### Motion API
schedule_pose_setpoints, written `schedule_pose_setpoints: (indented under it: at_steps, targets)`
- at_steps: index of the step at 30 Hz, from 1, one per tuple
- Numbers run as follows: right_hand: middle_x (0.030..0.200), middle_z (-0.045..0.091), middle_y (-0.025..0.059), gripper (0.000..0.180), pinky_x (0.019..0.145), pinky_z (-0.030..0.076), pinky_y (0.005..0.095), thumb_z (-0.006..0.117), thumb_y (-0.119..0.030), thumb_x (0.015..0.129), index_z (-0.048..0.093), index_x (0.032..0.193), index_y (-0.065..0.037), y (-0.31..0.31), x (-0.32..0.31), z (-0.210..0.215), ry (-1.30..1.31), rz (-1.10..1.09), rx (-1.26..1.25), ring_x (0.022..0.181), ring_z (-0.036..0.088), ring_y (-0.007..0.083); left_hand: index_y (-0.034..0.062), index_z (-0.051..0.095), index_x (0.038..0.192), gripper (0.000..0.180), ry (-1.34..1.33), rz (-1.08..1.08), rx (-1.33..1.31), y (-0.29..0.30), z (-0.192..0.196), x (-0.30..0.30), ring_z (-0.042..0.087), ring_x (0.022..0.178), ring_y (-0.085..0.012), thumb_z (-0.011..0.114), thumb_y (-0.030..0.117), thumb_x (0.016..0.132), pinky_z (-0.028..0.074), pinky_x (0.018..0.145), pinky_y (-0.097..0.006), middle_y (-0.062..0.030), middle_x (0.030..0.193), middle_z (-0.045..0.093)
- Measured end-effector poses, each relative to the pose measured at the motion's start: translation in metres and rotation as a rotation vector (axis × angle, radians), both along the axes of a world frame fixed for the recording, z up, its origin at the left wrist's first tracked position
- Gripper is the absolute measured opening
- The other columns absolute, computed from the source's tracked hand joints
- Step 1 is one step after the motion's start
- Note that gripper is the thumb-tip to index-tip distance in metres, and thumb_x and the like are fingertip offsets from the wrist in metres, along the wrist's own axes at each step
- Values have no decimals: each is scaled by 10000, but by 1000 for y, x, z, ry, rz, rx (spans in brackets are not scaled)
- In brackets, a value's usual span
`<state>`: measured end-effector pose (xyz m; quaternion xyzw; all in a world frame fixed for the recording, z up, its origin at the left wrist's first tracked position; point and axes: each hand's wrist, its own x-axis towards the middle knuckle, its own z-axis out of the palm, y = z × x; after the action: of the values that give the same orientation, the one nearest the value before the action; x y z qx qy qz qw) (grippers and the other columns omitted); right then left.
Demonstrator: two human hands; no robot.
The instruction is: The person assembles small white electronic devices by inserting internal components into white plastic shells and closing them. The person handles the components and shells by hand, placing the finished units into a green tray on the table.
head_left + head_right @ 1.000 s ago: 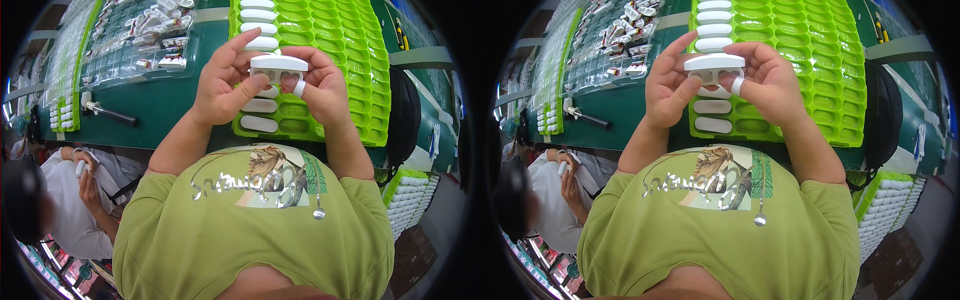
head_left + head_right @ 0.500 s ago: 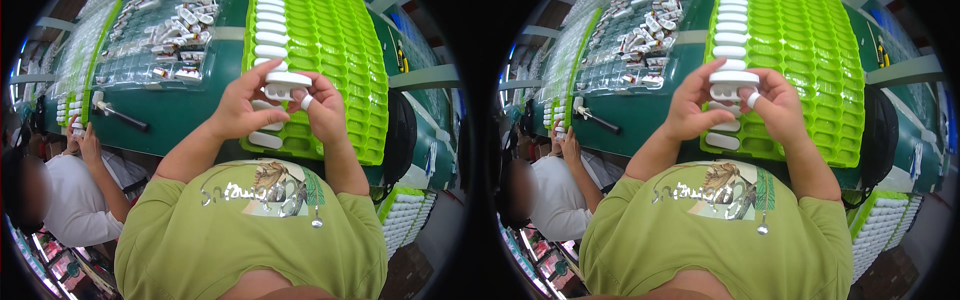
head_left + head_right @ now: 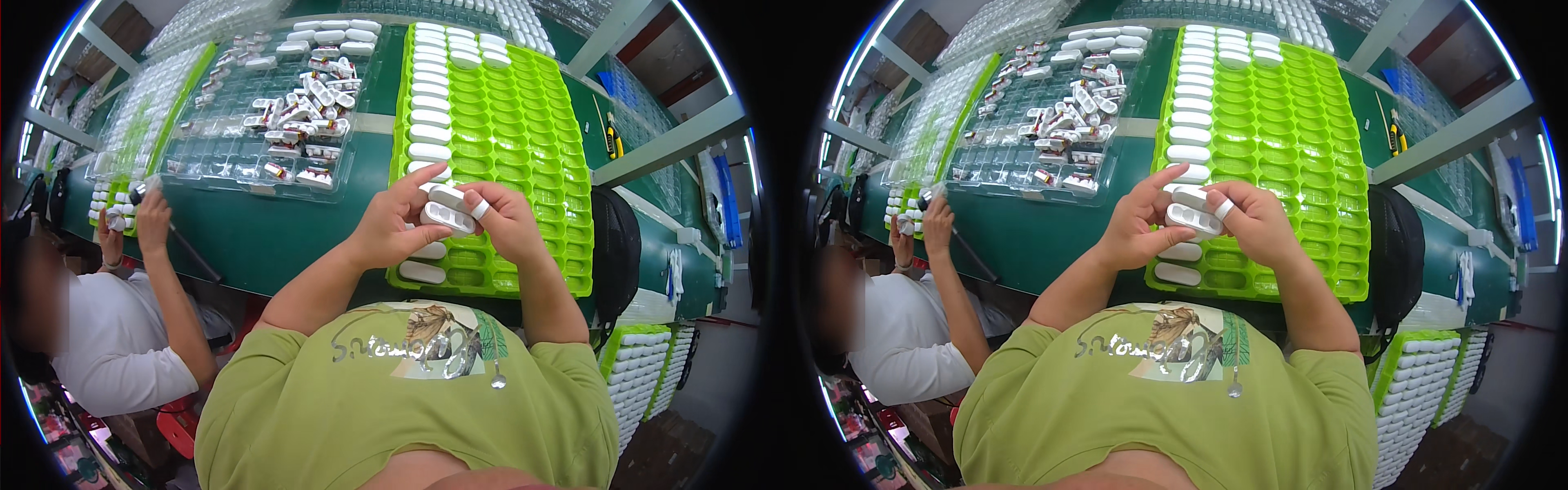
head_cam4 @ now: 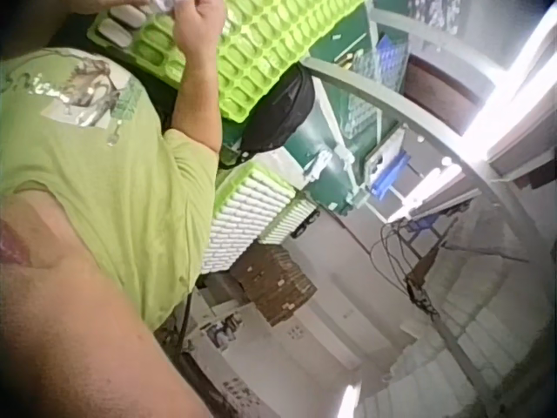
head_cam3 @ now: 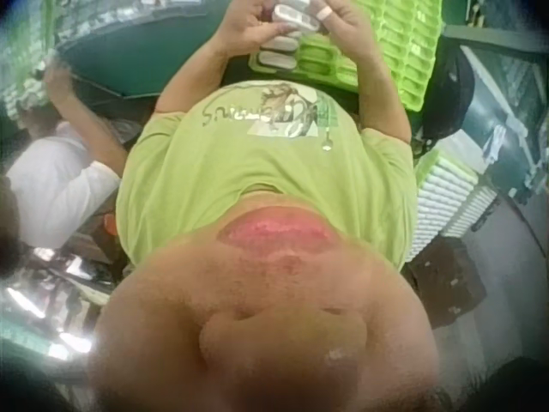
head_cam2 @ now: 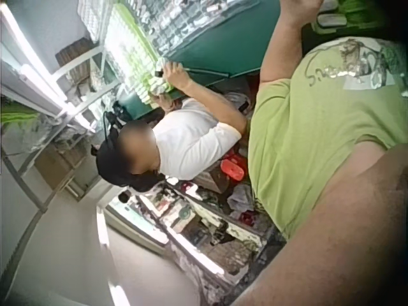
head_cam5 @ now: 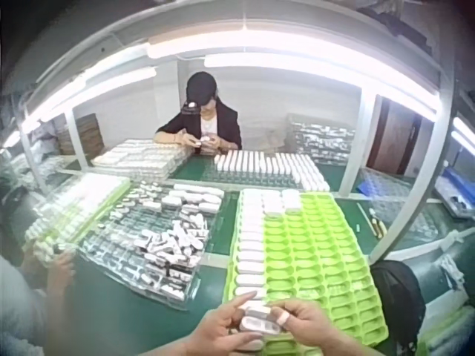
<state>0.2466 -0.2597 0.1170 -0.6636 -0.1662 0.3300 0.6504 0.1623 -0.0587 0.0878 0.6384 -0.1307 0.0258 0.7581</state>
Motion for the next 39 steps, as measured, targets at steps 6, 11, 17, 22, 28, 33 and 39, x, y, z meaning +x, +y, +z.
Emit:
schedule_pose_setpoints:
  at_steps: [6, 11, 17, 22, 28, 33, 39]
  targets:
    - [909, 659, 65, 304, 725, 506, 295, 717, -140, 887, 675, 1180, -72, 1, 10, 22, -774, 246, -220, 832, 627, 143, 24, 289, 1504, 781, -8, 126, -40, -5, -11, 4, 638, 838, -86, 721, -7, 854, 522, 734, -227, -91, 970, 676]
    - [976, 693, 134, 263, 803, 513, 357, 646, -183, 928, 656, 1139, -27, 21, 101, 13, -830, -39, -329, 893, 661, 238, 8, 379, 1449, 681, 8, 378, -17, -4, -17, 11, 630, 778, -81, 715, 26, 857, 524, 715, -220, -114, 1044, 651]
    - [1113, 660, 178, 275, 886, 499, 440, 609, -173, 921, 657, 1163, -50, 53, 239, -25, -1158, -239, -707, 1012, 632, 348, -2, 554, 1297, 442, -7, 454, 269, 3, -21, 13, 617, 818, -76, 693, 33, 879, 511, 730, -217, -74, 1025, 667]
    - [1197, 613, 179, 329, 948, 483, 429, 556, -165, 931, 629, 1245, -100, 76, 249, -43, -1265, -111, -1017, 1125, 586, 343, 6, 631, 1203, 344, -16, 486, 347, 4, -21, 11, 634, 818, -87, 704, 53, 870, 523, 724, -233, -64, 979, 688]
    - [1179, 614, 180, 374, 932, 481, 434, 589, -206, 920, 606, 1271, -79, 61, 226, -46, -1390, -188, -930, 1112, 578, 343, 24, 647, 1161, 352, -135, 568, 463, 5, -22, 14, 657, 889, -195, 733, 70, 823, 540, 774, -299, -118, 1034, 680]
    - [808, 664, 146, 252, 666, 489, 390, 635, -279, 924, 697, 987, -43, 31, 111, -17, -924, 25, -649, 694, 618, 283, 35, 543, 1309, 605, -216, 529, 787, 2, -33, 15, 367, 1348, -409, 762, 289, 805, 302, 1129, -473, -248, 1449, 396]
    - [607, 569, 126, 311, 526, 403, 388, 597, -306, 961, 634, 779, -56, 4, 61, -49, -938, -22, -635, 533, 517, 281, 46, 424, 1444, 763, -121, 296, 944, -7, -31, 16, 173, 1468, -433, 725, 404, 841, 211, 1183, -467, -306, 1569, 165]
